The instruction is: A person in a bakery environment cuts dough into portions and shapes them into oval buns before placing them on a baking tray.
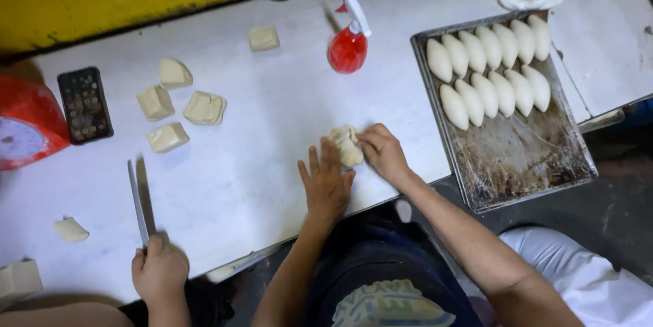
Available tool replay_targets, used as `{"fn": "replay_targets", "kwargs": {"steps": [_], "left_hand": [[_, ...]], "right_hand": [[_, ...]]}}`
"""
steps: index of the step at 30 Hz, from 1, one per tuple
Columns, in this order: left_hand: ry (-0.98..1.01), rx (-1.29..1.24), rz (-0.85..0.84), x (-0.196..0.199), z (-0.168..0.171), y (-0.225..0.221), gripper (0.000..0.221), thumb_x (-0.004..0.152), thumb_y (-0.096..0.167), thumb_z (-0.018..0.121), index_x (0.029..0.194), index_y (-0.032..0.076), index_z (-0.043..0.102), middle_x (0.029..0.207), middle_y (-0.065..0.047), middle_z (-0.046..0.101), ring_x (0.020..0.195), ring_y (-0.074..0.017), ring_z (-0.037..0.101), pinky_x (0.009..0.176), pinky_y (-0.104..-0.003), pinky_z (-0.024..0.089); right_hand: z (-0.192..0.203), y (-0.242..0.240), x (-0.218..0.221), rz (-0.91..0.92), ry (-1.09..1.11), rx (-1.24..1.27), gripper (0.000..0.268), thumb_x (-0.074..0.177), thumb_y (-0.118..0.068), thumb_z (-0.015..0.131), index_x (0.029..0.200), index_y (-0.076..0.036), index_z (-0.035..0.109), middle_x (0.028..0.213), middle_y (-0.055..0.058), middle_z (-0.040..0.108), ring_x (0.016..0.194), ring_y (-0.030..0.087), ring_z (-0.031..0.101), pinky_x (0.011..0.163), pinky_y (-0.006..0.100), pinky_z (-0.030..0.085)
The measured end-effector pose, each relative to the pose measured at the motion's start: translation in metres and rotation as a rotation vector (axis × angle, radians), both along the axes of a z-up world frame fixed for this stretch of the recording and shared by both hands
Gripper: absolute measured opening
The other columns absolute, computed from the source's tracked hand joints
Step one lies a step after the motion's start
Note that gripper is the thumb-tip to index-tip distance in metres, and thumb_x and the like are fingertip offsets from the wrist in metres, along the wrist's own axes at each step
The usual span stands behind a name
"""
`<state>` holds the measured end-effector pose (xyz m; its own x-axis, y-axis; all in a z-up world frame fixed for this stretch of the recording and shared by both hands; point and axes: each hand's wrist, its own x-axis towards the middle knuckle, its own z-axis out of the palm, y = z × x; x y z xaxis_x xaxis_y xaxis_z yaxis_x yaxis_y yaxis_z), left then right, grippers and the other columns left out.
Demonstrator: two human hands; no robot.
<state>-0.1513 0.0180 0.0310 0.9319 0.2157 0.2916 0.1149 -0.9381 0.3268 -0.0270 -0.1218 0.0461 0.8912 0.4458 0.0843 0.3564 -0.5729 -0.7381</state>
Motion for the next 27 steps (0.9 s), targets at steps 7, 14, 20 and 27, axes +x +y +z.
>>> {"fn": "replay_targets", "kwargs": {"steps": [7,14,20,27], "left_hand": [[-0.018,0.196,-0.018,0.02,0.013,0.005,0.077,0.076,0.041,0.08,0.141,0.008,0.058,0.156,-0.017,0.046,0.129,-0.0533,0.051,0.094,-0.073,0.044],[-0.009,-0.579,-0.049,0.061,-0.059,0.041,0.038,0.1,0.027,0.056,0.128,0.004,0.067,0.116,-0.019,0.066,0.113,-0.0401,0.064,0.096,-0.049,0.049],[0.194,-0.299,0.179,0.081,-0.026,0.023,0.031,0.095,0.034,0.061,0.122,0.019,0.064,0.102,-0.002,0.055,0.092,-0.0284,0.062,0.074,-0.045,0.05],[0.193,-0.502,0.208,0.062,-0.016,0.019,0.039,0.108,0.045,0.038,0.121,0.025,0.069,0.116,-0.001,0.056,0.108,-0.0291,0.057,0.092,-0.046,0.047]], "right_hand": [[0.002,0.009,-0.014,0.262,-0.453,-0.366,0.012,0.097,-0.016,0.065,0.105,-0.013,0.074,0.094,0.005,0.057,0.091,0.028,0.058,0.076,0.037,0.051],[0.019,0.014,0.039,0.276,0.047,-0.107,0.005,0.09,-0.015,0.071,0.092,-0.011,0.07,0.091,0.014,0.069,0.085,0.038,0.069,0.078,0.044,0.056],[-0.013,0.044,0.065,0.327,0.283,-0.331,0.041,0.086,-0.02,0.079,0.123,-0.011,0.066,0.109,0.023,0.062,0.102,0.048,0.067,0.089,0.053,0.054],[-0.02,0.028,0.06,0.311,0.197,-0.202,0.031,0.083,-0.022,0.082,0.112,-0.012,0.076,0.115,0.016,0.062,0.11,0.044,0.065,0.094,0.047,0.053]]}}
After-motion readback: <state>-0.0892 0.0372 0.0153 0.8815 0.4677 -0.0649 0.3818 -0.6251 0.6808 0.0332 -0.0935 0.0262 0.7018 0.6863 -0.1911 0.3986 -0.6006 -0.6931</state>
